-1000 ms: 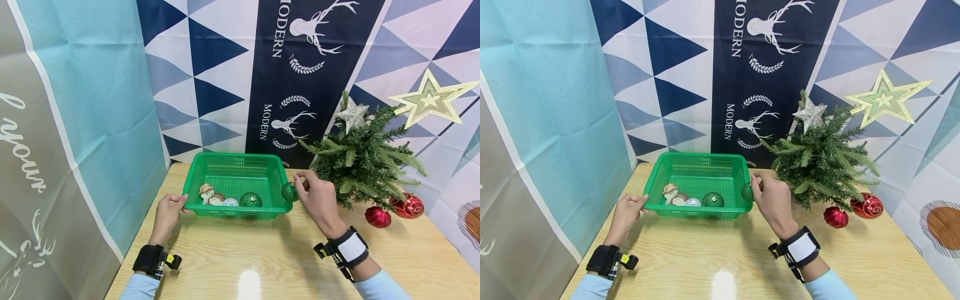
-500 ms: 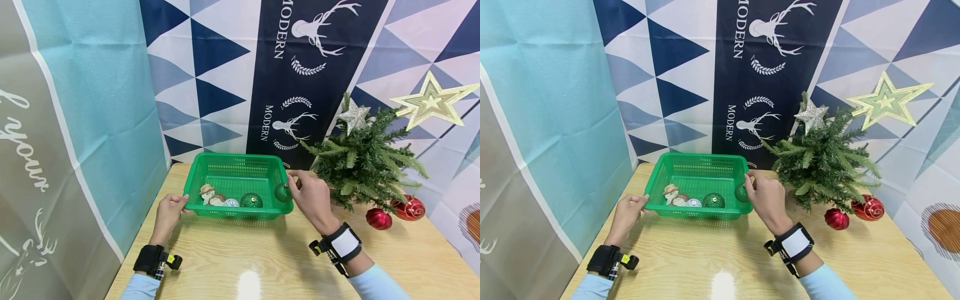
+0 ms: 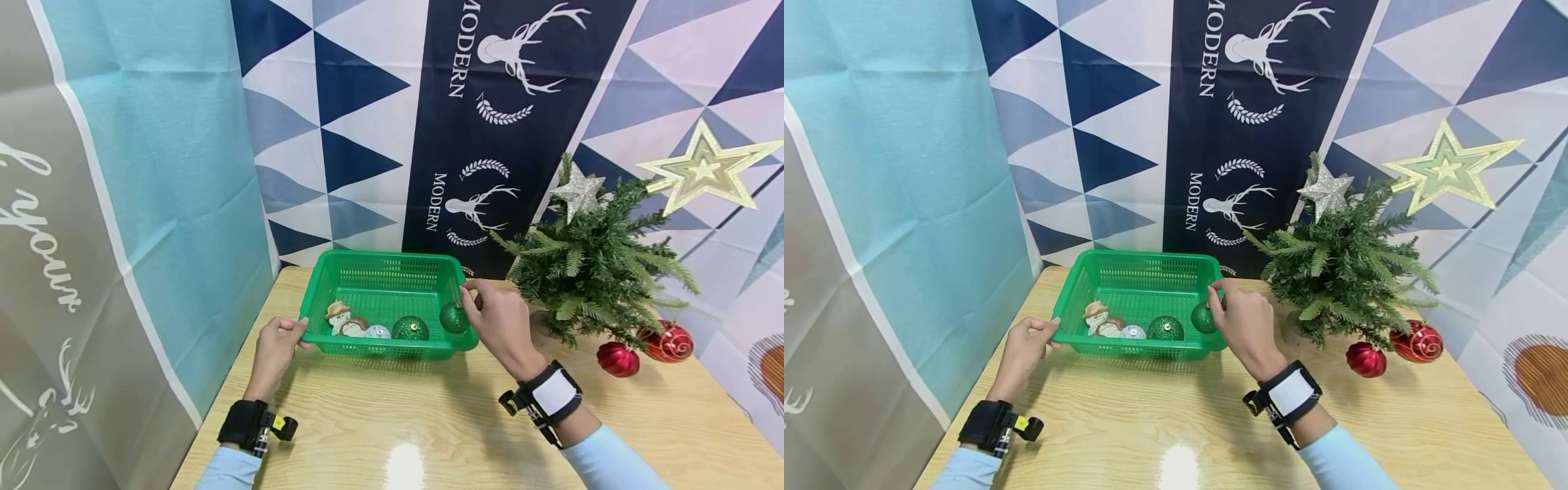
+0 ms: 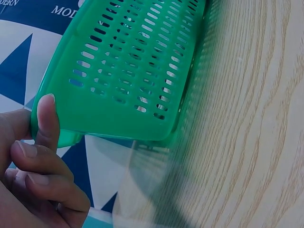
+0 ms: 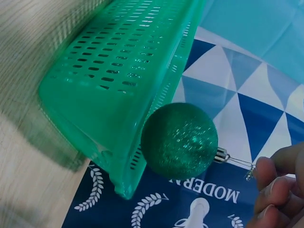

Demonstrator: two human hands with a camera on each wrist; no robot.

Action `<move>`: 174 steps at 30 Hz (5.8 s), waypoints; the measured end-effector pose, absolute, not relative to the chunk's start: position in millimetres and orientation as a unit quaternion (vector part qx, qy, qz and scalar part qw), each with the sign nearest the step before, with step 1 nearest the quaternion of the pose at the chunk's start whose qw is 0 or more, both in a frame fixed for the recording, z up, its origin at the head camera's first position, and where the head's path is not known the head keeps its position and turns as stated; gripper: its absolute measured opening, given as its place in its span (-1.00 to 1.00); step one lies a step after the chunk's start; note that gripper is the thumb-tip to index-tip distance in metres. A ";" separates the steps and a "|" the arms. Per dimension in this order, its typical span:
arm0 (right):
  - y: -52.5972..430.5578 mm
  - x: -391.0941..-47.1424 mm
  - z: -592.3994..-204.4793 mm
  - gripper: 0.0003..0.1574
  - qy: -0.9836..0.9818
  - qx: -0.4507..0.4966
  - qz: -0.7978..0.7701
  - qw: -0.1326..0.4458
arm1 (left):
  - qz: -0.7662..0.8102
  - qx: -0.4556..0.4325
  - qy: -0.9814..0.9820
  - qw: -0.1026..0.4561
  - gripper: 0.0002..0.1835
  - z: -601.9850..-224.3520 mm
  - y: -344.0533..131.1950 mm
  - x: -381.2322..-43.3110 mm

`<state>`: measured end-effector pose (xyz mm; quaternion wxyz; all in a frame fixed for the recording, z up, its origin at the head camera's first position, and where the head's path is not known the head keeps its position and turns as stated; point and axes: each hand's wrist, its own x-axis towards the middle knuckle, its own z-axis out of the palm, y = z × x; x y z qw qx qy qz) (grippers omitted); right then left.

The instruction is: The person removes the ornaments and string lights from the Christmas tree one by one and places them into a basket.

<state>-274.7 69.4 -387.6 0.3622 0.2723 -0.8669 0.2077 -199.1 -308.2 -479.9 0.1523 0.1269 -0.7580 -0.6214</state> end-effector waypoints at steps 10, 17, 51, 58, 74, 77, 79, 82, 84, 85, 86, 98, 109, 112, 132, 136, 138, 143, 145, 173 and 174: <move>66.6 -276.3 -392.1 -0.87 -0.868 0.275 0.207 0.359 | -0.618 0.129 -0.761 0.150 -0.67 -480.5 -307.7 -198.4; 65.8 -277.9 -392.7 -0.85 -0.868 0.278 0.208 0.356 | -0.618 0.130 -0.761 0.149 -0.67 -480.4 -308.7 -200.1; 53.3 -279.7 -399.2 -0.82 -0.881 0.279 0.218 0.313 | -0.618 0.130 -0.759 0.157 -0.66 -481.4 -307.2 -202.4; 51.5 -279.9 -400.3 -0.82 -0.882 0.279 0.215 0.314 | -0.622 0.130 -0.756 0.153 -0.66 -482.1 -308.5 -201.6; 49.9 -277.8 -405.8 -0.84 -0.888 0.285 0.209 0.294 | -0.619 0.134 -0.759 0.150 -0.67 -480.9 -307.8 -200.2; 48.8 -277.1 -406.7 -0.85 -0.887 0.289 0.209 0.293 | -0.621 0.132 -0.759 0.148 -0.67 -481.2 -308.0 -200.1; 48.1 -277.1 -407.5 -0.86 -0.886 0.291 0.210 0.294 | -0.621 0.130 -0.758 0.148 -0.67 -481.6 -308.2 -200.1; 47.2 -276.8 -408.4 -0.87 -0.885 0.293 0.212 0.294 | -0.622 0.127 -0.758 0.150 -0.66 -482.1 -308.3 -200.1; 47.2 -276.6 -409.2 -0.88 -0.885 0.292 0.213 0.292 | -0.623 0.128 -0.757 0.152 -0.67 -481.9 -308.1 -200.2; 47.3 -276.3 -409.5 -0.88 -0.886 0.292 0.213 0.291 | -0.623 0.128 -0.757 0.152 -0.67 -481.8 -308.0 -200.3; 47.4 -276.2 -409.7 -0.88 -0.886 0.293 0.212 0.291 | -0.623 0.128 -0.756 0.152 -0.67 -481.7 -307.9 -200.4; 49.4 -275.3 -413.8 -0.90 -0.887 0.293 0.208 0.290 | -0.623 0.122 -0.758 0.151 -0.69 -479.0 -306.6 -201.6; 52.6 -274.6 -418.0 -0.90 -0.891 0.289 0.203 0.285 | -0.613 0.132 -0.764 0.149 -0.66 -476.8 -304.9 -205.8; 53.6 -275.0 -419.5 -0.90 -0.891 0.290 0.203 0.284 | -0.615 0.134 -0.763 0.148 -0.66 -475.8 -304.7 -207.6; 57.0 -273.0 -438.0 -0.94 -0.911 0.272 0.183 0.250 | -0.614 0.146 -0.761 0.148 -0.63 -479.4 -307.0 -199.0; 61.4 -273.6 -439.3 -0.94 -0.913 0.269 0.176 0.250 | -0.610 0.140 -0.765 0.149 -0.62 -478.6 -307.1 -202.4; 63.6 -273.6 -440.0 -0.93 -0.914 0.269 0.176 0.247 | -0.608 0.141 -0.767 0.148 -0.63 -478.2 -306.8 -203.8; 71.2 -270.0 -441.4 -0.92 -0.918 0.266 0.179 0.233 | -0.608 0.142 -0.768 0.142 -0.66 -478.1 -304.8 -205.9; 74.9 -267.7 -441.0 -0.93 -0.919 0.266 0.179 0.230 | -0.608 0.140 -0.768 0.141 -0.66 -478.4 -304.5 -206.0; 319.1 -194.8 -383.4 -0.85 -0.912 0.066 0.348 0.205 | -0.624 0.146 -0.756 0.136 -0.65 -482.9 -307.2 -198.2; 325.3 -196.1 -387.4 -0.83 -0.914 0.050 0.351 0.199 | -0.624 0.145 -0.755 0.135 -0.66 -482.8 -307.1 -197.9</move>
